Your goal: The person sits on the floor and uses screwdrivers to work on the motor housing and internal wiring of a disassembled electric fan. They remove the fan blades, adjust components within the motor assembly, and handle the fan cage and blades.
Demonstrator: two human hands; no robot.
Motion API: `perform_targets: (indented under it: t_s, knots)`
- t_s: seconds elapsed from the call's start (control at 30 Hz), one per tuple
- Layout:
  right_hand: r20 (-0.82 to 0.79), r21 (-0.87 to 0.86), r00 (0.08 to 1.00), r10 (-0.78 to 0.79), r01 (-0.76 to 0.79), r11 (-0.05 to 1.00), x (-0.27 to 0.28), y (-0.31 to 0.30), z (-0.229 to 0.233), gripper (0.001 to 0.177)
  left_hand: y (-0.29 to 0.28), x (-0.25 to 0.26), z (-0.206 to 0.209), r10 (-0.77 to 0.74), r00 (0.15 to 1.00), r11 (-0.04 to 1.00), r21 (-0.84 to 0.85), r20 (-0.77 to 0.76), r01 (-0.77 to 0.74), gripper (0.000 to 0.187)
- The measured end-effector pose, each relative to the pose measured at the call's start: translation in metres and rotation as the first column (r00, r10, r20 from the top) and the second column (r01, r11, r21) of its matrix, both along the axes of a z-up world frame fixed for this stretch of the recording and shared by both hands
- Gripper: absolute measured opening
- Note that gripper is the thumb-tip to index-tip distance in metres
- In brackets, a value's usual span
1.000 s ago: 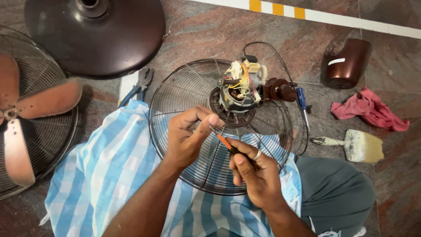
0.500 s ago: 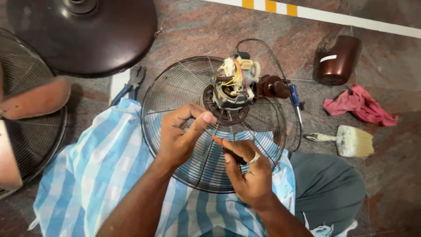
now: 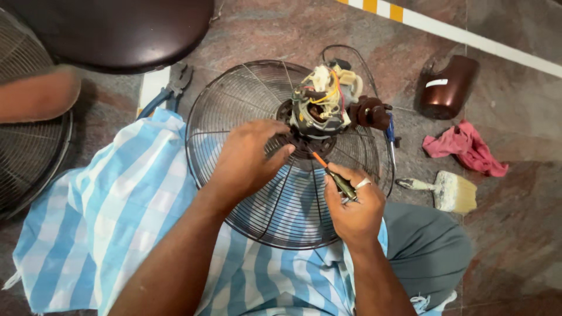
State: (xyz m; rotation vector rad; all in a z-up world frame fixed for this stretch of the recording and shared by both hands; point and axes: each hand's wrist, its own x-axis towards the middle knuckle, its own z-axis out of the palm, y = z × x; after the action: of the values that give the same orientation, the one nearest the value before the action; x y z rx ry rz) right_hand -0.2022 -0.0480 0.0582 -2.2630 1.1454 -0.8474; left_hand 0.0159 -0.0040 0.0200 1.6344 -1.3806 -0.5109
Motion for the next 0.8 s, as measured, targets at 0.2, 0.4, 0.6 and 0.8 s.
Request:
perform_targets:
  t_s: [0.2,0.4,0.6,0.8]
  knots:
    - [-0.063,0.008,0.997,0.034,-0.033,0.999,0.009,-0.006,-0.003,0.025,0.002,0.002,0.002,0.019,0.999,1.0,-0.001,-0.039,-0.019,0.034]
    - [-0.129,-0.055,0.986,0.109,-0.117,0.992,0.013,-0.004,-0.005,0.026,0.002,0.006,0.003,0.013,1.0,1.0,0.003,-0.02,-0.013,0.033]
    - [-0.166,0.062,0.98,0.106,-0.097,0.993,0.012,-0.002,-0.005,0.031,0.001,0.007,0.001,0.016,0.999,0.998,0.059,-0.032,-0.015,0.029]
    - [-0.229,0.251,0.963,0.143,-0.084,0.964,-0.014,-0.013,0.023,0.035,0.0,0.005,-0.009,-0.023,0.999,0.999,0.03,0.026,0.023,0.02]
